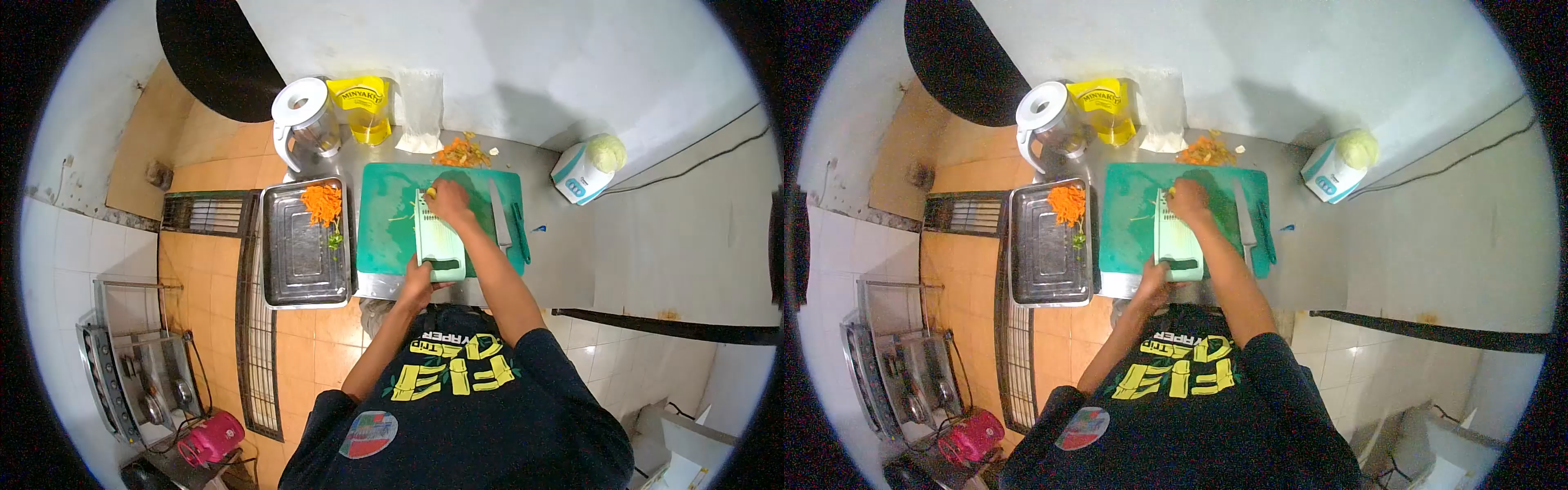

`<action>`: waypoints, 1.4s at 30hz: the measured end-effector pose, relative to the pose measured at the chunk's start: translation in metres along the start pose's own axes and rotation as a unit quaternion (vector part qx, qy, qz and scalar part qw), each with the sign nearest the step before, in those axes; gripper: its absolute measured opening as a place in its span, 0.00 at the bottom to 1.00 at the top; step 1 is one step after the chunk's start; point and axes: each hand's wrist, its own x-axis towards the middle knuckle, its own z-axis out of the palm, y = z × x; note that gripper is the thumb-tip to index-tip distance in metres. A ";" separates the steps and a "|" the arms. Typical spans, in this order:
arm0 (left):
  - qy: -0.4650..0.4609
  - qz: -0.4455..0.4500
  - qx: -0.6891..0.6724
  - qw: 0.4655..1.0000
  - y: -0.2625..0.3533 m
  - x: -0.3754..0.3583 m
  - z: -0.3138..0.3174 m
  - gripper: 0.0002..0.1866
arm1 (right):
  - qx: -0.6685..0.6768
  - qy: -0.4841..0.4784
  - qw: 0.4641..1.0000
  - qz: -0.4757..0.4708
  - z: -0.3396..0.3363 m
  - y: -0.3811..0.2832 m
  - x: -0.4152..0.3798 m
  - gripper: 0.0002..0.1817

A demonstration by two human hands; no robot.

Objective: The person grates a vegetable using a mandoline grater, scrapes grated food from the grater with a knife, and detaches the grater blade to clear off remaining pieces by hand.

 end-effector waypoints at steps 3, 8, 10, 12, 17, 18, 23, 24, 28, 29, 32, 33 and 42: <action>-0.002 0.003 -0.002 1.000 0.000 0.001 -0.001 0.25 | -0.012 -0.016 1.000 0.012 0.000 -0.001 0.009 0.19; 0.000 -0.008 -0.005 1.000 0.004 0.000 0.004 0.25 | 0.045 -0.009 0.999 0.019 -0.015 -0.003 0.005 0.23; -0.002 -0.010 -0.007 1.000 0.002 0.002 0.001 0.24 | 0.081 0.021 0.996 -0.016 -0.016 0.001 -0.004 0.23; 0.004 -0.012 -0.007 1.000 0.001 0.003 0.000 0.24 | 0.101 0.008 0.994 -0.041 -0.024 0.001 -0.024 0.22; 0.000 -0.013 -0.004 1.000 -0.003 0.006 -0.002 0.24 | 0.106 0.012 0.993 -0.046 -0.024 0.002 -0.087 0.19; -0.001 -0.014 0.003 1.000 -0.001 0.003 0.000 0.25 | 0.097 0.014 0.994 -0.043 -0.027 -0.001 -0.094 0.19; 0.009 -0.020 -0.002 1.000 0.000 0.000 0.002 0.25 | 0.051 0.048 0.996 -0.056 -0.037 -0.008 -0.097 0.15; 0.010 -0.018 -0.004 1.000 -0.001 0.001 0.003 0.24 | 0.041 0.045 0.997 -0.052 -0.039 -0.010 -0.095 0.15; 0.009 -0.015 0.003 1.000 0.001 0.000 0.002 0.23 | 0.074 0.010 0.996 -0.039 -0.035 -0.006 -0.089 0.16; 0.008 -0.014 0.007 1.000 0.002 0.000 0.001 0.23 | 0.104 0.003 0.994 -0.041 -0.034 -0.003 -0.088 0.16; 0.008 -0.013 0.010 1.000 0.000 -0.003 0.001 0.22 | 0.146 -0.015 0.988 -0.057 -0.035 0.003 -0.087 0.16; 0.010 -0.012 0.009 1.000 0.002 -0.005 0.003 0.22 | 0.129 -0.016 0.989 -0.072 -0.036 0.002 -0.087 0.16; -0.005 -0.013 -0.009 1.000 -0.005 0.001 -0.003 0.25 | 0.063 -0.038 0.996 -0.051 -0.044 -0.013 -0.082 0.15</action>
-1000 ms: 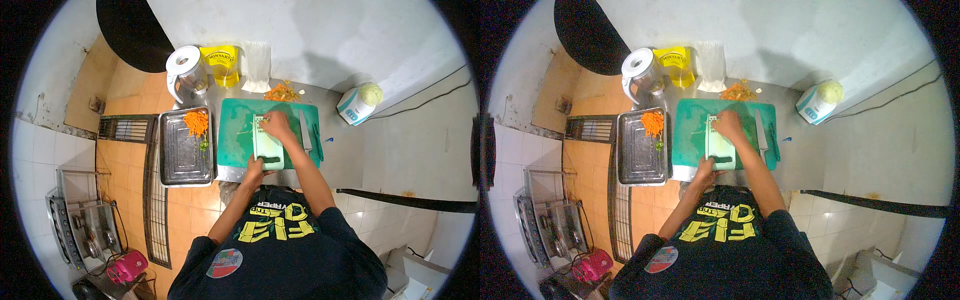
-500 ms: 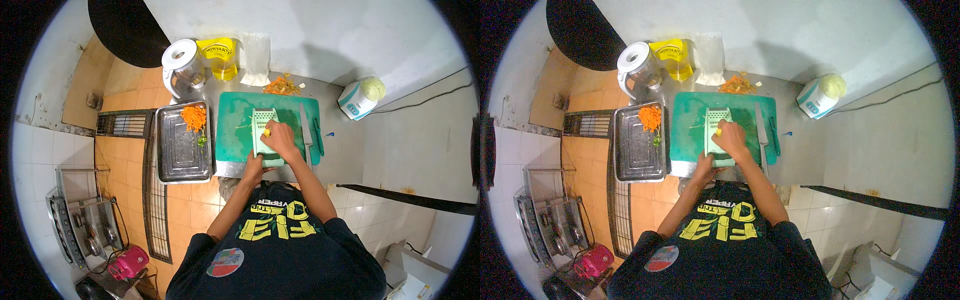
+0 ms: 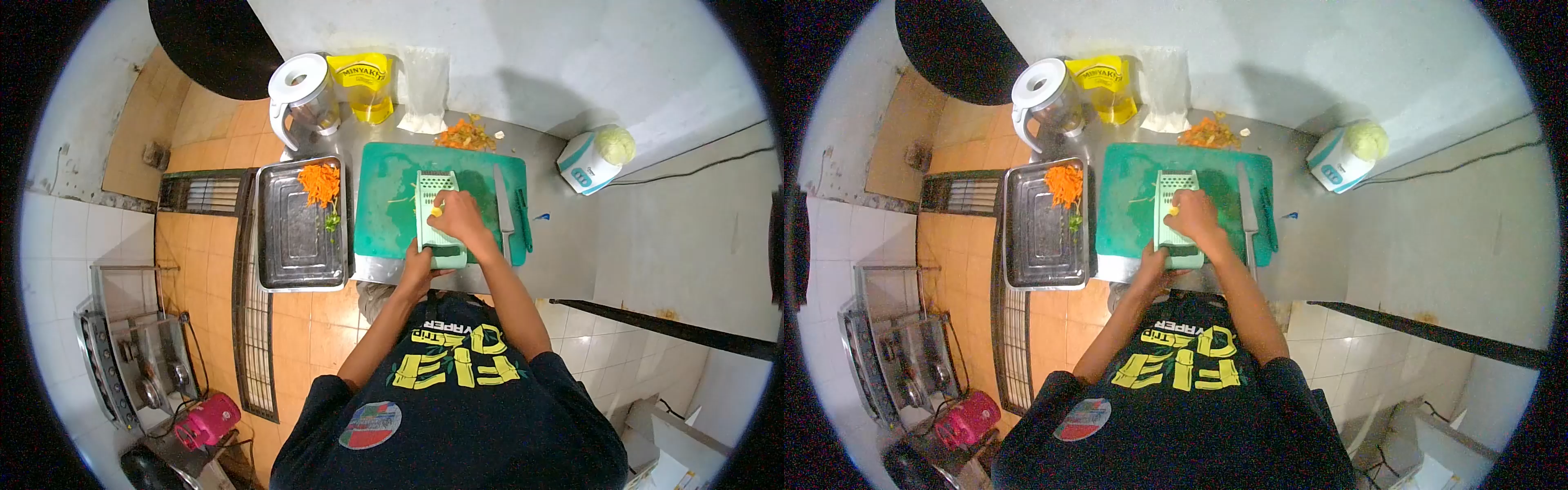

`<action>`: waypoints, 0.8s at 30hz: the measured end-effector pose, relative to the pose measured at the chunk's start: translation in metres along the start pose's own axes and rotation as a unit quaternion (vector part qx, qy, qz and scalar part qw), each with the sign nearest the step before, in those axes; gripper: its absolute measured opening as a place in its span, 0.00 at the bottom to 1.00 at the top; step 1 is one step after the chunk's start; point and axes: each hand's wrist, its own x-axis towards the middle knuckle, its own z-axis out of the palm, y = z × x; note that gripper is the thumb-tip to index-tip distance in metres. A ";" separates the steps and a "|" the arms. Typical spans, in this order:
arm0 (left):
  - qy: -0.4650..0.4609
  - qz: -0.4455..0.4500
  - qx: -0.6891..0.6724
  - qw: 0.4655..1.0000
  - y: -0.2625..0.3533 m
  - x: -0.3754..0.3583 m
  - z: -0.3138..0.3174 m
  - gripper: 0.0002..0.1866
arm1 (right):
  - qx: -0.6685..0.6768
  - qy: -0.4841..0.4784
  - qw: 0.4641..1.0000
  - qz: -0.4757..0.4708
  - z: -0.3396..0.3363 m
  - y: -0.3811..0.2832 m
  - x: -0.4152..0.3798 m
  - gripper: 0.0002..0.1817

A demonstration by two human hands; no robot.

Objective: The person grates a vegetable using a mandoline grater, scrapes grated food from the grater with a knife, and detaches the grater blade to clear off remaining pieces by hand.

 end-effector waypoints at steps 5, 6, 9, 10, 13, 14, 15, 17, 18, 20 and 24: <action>0.019 0.002 0.001 1.000 0.000 0.001 0.001 0.24 | 0.096 0.006 0.995 0.001 0.008 0.017 0.006 0.13; 0.013 0.007 -0.007 1.000 -0.002 0.003 0.000 0.24 | 0.103 0.000 0.995 0.004 0.007 0.018 0.006 0.13; 0.024 0.010 0.001 1.000 -0.004 0.003 0.000 0.24 | 0.122 -0.018 0.992 0.013 0.004 0.021 0.005 0.11; 0.033 0.010 0.009 0.999 -0.002 0.002 0.002 0.24 | 0.128 -0.025 0.991 0.016 0.003 0.021 0.004 0.10; 0.023 0.016 0.001 1.000 -0.004 0.004 0.001 0.24 | 0.101 0.011 0.994 -0.044 0.008 0.024 0.001 0.10; 0.019 0.010 0.002 1.000 -0.005 0.005 0.001 0.24 | 0.099 0.005 0.994 -0.043 0.008 0.026 0.001 0.10; 0.016 0.004 0.002 1.000 -0.004 0.005 0.000 0.25 | 0.096 -0.001 0.994 -0.043 0.008 0.026 0.001 0.11; 0.007 0.000 0.003 1.000 -0.004 0.006 -0.001 0.26 | 0.082 -0.006 0.996 -0.045 0.008 0.024 0.002 0.12; 0.002 0.002 0.004 1.000 -0.004 0.007 -0.002 0.26 | 0.070 -0.004 0.996 -0.048 0.008 0.022 0.003 0.13; -0.004 0.002 0.010 1.000 -0.004 0.007 -0.004 0.26 | 0.060 -0.023 0.996 -0.057 0.006 0.021 0.001 0.15; 0.011 0.008 0.016 1.000 -0.003 0.005 -0.002 0.25 | 0.049 -0.079 0.994 -0.061 -0.004 0.015 0.002 0.19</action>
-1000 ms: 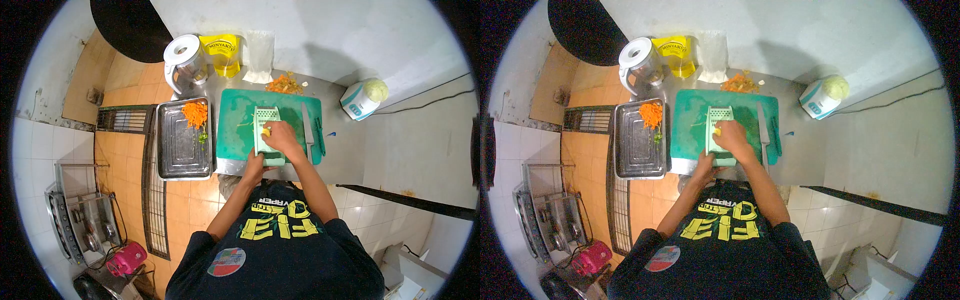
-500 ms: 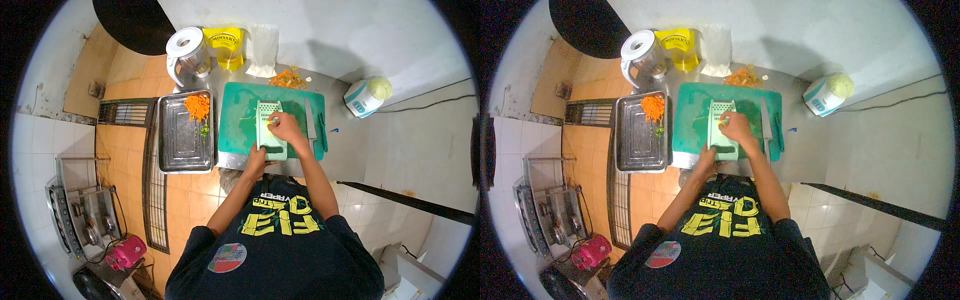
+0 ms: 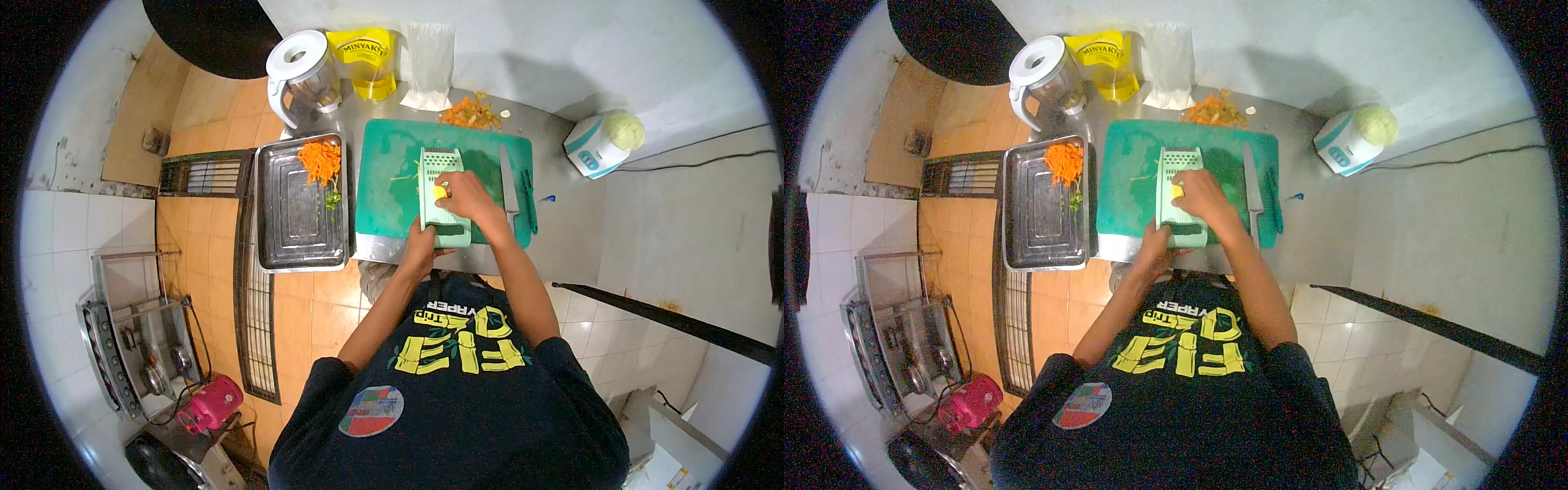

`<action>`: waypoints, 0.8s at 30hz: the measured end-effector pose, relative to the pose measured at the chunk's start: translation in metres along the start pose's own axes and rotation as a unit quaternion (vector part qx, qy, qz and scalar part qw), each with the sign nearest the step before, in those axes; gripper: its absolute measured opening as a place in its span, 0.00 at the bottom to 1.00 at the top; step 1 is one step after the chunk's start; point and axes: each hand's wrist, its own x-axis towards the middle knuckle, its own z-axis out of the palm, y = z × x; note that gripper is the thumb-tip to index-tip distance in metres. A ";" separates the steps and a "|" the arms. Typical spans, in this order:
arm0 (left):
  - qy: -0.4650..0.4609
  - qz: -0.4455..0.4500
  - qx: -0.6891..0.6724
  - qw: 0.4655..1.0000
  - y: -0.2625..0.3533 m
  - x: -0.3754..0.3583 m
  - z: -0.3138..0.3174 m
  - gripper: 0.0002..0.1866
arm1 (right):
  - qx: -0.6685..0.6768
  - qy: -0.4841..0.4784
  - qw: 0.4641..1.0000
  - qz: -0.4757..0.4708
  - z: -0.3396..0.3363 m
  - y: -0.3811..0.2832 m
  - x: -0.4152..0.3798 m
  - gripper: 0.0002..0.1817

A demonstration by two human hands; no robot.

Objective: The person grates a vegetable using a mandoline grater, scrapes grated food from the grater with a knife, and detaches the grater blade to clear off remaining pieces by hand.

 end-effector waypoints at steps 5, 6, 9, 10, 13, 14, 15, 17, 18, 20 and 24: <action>0.001 -0.007 0.007 1.000 -0.001 0.001 -0.002 0.25 | 0.005 -0.001 1.000 0.000 -0.001 0.003 0.004 0.17; -0.002 -0.009 0.011 1.000 0.001 0.001 -0.002 0.25 | 0.008 0.012 1.000 0.002 -0.001 0.001 0.001 0.16; -0.005 -0.007 0.008 1.000 0.004 -0.002 0.001 0.25 | 0.010 0.054 0.998 0.000 0.002 -0.005 -0.014 0.13; -0.005 -0.006 0.005 1.000 0.005 -0.003 0.002 0.25 | 0.010 0.069 0.998 -0.001 0.003 -0.008 -0.018 0.12; 0.018 0.011 0.005 1.000 0.007 -0.007 0.009 0.24 | -0.004 0.096 0.995 0.003 0.011 -0.007 -0.024 0.12; 0.016 0.009 0.003 1.000 0.006 -0.006 0.009 0.24 | -0.010 0.111 0.994 0.009 0.014 -0.006 -0.024 0.13; 0.013 0.007 0.001 1.000 0.005 -0.004 0.008 0.24 | -0.016 0.125 0.992 0.014 0.016 -0.005 -0.023 0.13; 0.005 0.007 0.002 1.000 0.002 0.000 0.006 0.24 | -0.019 0.142 0.989 0.027 0.019 -0.003 -0.022 0.13; 0.001 0.009 0.005 1.000 0.001 0.000 0.005 0.24 | -0.014 0.145 0.989 0.033 0.020 -0.002 -0.020 0.13; -0.001 0.010 0.008 1.000 -0.001 0.001 0.004 0.24 | -0.013 0.164 0.986 0.027 0.022 0.000 -0.018 0.12; -0.001 -0.009 0.008 1.000 0.001 -0.002 0.007 0.25 | -0.020 0.200 0.980 0.013 0.028 0.004 -0.010 0.10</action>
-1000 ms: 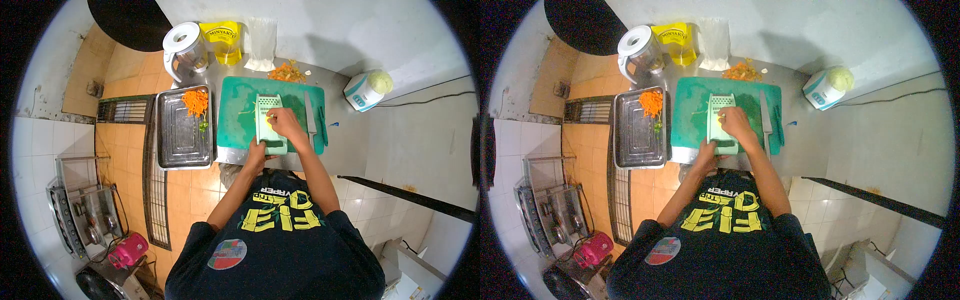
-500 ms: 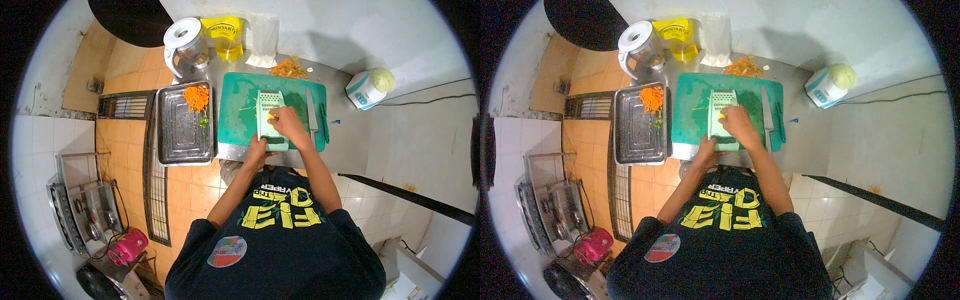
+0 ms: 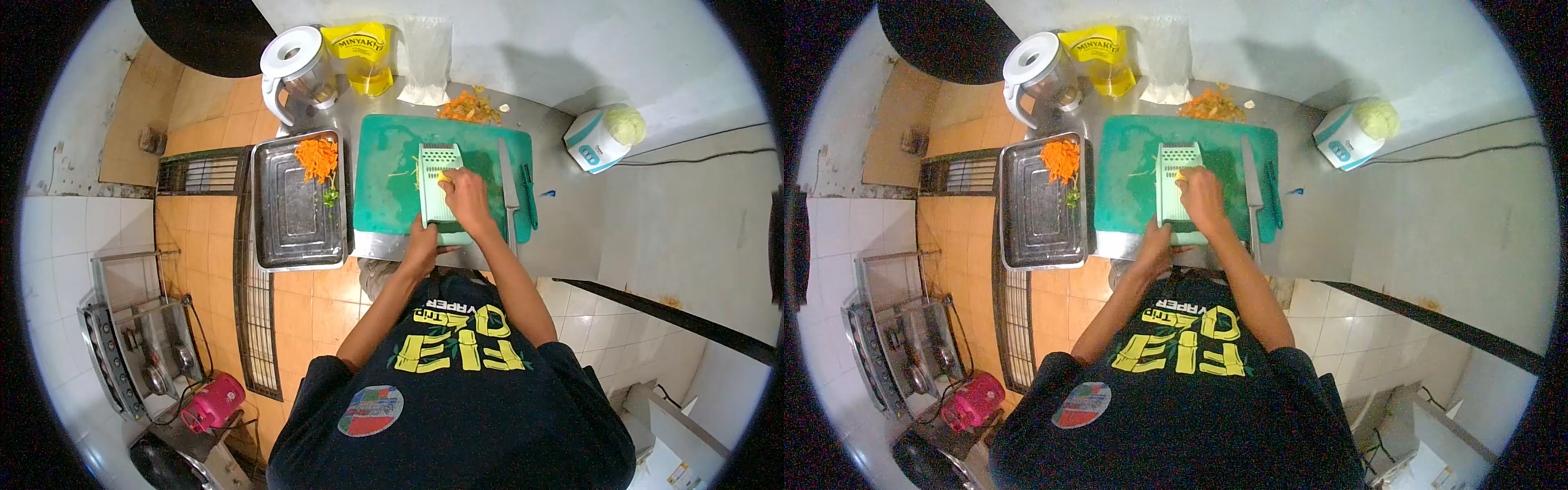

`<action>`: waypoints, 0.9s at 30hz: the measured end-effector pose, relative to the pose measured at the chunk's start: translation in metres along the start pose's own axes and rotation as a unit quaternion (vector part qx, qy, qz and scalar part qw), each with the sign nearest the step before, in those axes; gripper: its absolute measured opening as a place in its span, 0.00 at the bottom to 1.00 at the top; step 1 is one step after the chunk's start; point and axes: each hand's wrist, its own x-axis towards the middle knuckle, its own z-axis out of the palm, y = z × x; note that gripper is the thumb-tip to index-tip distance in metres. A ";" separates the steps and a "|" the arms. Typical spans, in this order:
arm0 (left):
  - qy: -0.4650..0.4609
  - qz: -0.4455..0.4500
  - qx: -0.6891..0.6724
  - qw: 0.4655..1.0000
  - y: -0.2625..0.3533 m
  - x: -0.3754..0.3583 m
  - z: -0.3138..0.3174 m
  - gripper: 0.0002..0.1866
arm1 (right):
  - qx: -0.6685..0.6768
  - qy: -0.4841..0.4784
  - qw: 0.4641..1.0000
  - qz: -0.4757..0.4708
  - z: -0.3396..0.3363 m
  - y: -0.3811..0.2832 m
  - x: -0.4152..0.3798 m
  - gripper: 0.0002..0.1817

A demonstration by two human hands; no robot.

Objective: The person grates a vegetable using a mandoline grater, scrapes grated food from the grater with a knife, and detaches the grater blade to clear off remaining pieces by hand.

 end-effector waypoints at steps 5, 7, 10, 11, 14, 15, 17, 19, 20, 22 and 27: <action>0.011 -0.006 0.024 1.000 0.005 -0.006 0.004 0.27 | 0.004 0.010 1.000 -0.004 0.002 0.000 0.006 0.09; 0.012 -0.004 0.028 1.000 0.005 -0.004 0.006 0.28 | -0.008 0.019 1.000 0.002 0.005 0.001 0.011 0.09; 0.038 0.006 0.018 0.999 0.007 -0.004 0.009 0.24 | -0.017 -0.001 1.000 -0.005 0.008 0.004 0.021 0.08; 0.017 0.007 0.017 1.000 0.003 -0.002 0.006 0.25 | -0.030 0.019 0.999 -0.019 0.011 0.007 0.025 0.07; -0.017 -0.005 0.025 1.000 -0.008 -0.003 0.000 0.26 | -0.061 0.026 0.997 -0.041 0.032 0.033 0.045 0.08; -0.007 -0.020 0.039 0.999 -0.007 -0.014 0.007 0.26 | -0.062 -0.006 0.997 -0.033 0.034 0.046 0.052 0.08; -0.009 -0.002 0.008 1.000 0.000 -0.017 0.007 0.26 | -0.049 -0.024 0.998 -0.031 0.035 0.047 0.058 0.09; -0.003 -0.010 0.005 1.000 0.000 -0.014 0.008 0.26 | -0.027 -0.009 0.999 -0.040 0.024 0.042 0.047 0.10; -0.003 -0.007 0.011 1.000 -0.001 -0.013 0.006 0.26 | -0.009 -0.020 1.000 -0.017 0.022 0.039 0.044 0.11; 0.007 -0.006 0.003 1.000 0.001 -0.013 0.008 0.26 | 0.032 -0.031 0.998 0.032 0.019 0.028 0.047 0.14; 0.009 -0.011 0.008 1.000 0.000 -0.010 0.006 0.26 | -0.053 -0.030 0.994 -0.090 0.019 0.007 0.047 0.19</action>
